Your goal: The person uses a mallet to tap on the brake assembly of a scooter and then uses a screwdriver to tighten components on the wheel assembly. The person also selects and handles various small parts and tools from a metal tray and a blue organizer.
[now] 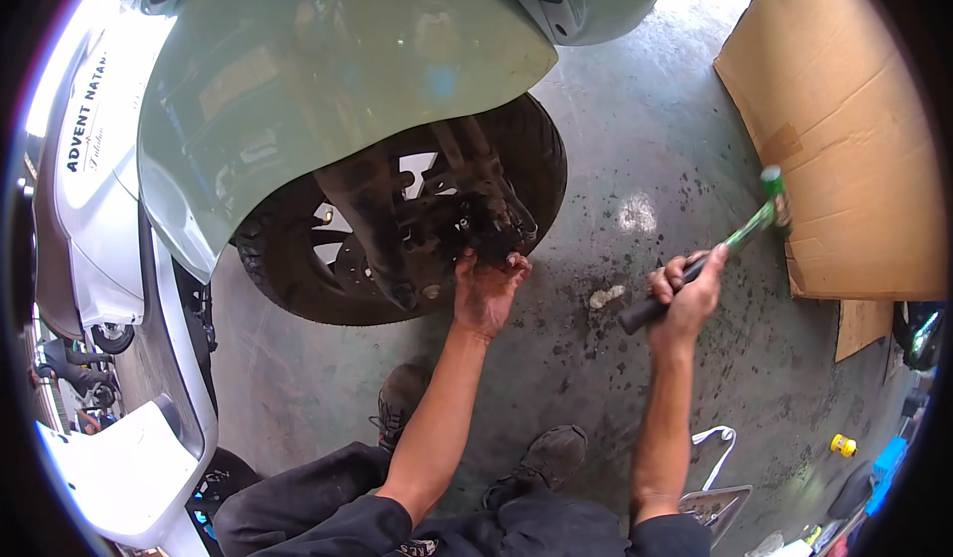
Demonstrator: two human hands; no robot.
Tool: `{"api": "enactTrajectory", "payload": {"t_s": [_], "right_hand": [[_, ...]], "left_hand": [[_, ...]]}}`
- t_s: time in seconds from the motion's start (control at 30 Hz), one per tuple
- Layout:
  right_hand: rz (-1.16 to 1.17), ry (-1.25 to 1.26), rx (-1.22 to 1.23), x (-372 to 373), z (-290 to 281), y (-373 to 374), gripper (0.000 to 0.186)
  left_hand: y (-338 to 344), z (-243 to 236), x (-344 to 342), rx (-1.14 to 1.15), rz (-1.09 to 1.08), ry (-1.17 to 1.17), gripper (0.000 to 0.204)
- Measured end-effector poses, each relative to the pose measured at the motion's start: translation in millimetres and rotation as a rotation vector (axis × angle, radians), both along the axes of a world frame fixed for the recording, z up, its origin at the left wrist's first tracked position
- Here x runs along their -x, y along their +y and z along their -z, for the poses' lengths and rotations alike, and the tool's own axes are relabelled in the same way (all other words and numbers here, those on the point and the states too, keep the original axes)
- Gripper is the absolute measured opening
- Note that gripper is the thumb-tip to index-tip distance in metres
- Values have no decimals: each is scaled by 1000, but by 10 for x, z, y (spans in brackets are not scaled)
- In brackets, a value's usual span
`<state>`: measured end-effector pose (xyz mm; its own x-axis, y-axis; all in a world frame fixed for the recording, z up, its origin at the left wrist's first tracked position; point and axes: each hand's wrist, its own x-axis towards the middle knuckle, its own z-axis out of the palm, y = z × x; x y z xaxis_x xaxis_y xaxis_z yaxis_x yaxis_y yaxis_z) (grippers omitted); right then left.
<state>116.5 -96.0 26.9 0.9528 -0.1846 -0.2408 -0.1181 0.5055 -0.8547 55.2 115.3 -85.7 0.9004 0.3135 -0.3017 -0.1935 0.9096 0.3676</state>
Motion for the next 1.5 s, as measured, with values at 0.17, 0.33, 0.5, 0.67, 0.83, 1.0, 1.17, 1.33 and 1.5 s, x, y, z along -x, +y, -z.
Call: {"api": "enactTrajectory", "payload": {"t_s": [0.17, 0.33, 0.5, 0.67, 0.83, 1.0, 1.17, 1.33, 1.5], "right_hand": [[-606, 77, 655, 509, 177, 338, 26], [-355, -61, 554, 636, 107, 204, 20], [-402, -85, 526, 1030, 222, 106, 25], [-644, -95, 857, 1099, 243, 55, 34], [-685, -267, 1098, 1026, 442, -34, 33], [-1199, -262, 1310, 925, 423, 38, 37], [-1426, -552, 1368, 617, 430, 271, 43], [-1334, -612, 1319, 451, 454, 394, 51], [-1274, -566, 1335, 213, 421, 349, 59]], "left_hand": [[202, -67, 119, -109, 267, -17, 51], [257, -199, 544, -225, 117, 32, 45], [232, -399, 710, 61, -43, -188, 26], [284, -472, 591, 166, 17, -263, 22], [490, -527, 675, 115, 66, -155, 35], [621, -628, 775, 143, 106, -115, 49], [752, -560, 793, 261, 77, 24, 93], [885, -513, 891, 181, 125, 59, 87], [1034, -524, 914, 354, 269, -75, 69]]}}
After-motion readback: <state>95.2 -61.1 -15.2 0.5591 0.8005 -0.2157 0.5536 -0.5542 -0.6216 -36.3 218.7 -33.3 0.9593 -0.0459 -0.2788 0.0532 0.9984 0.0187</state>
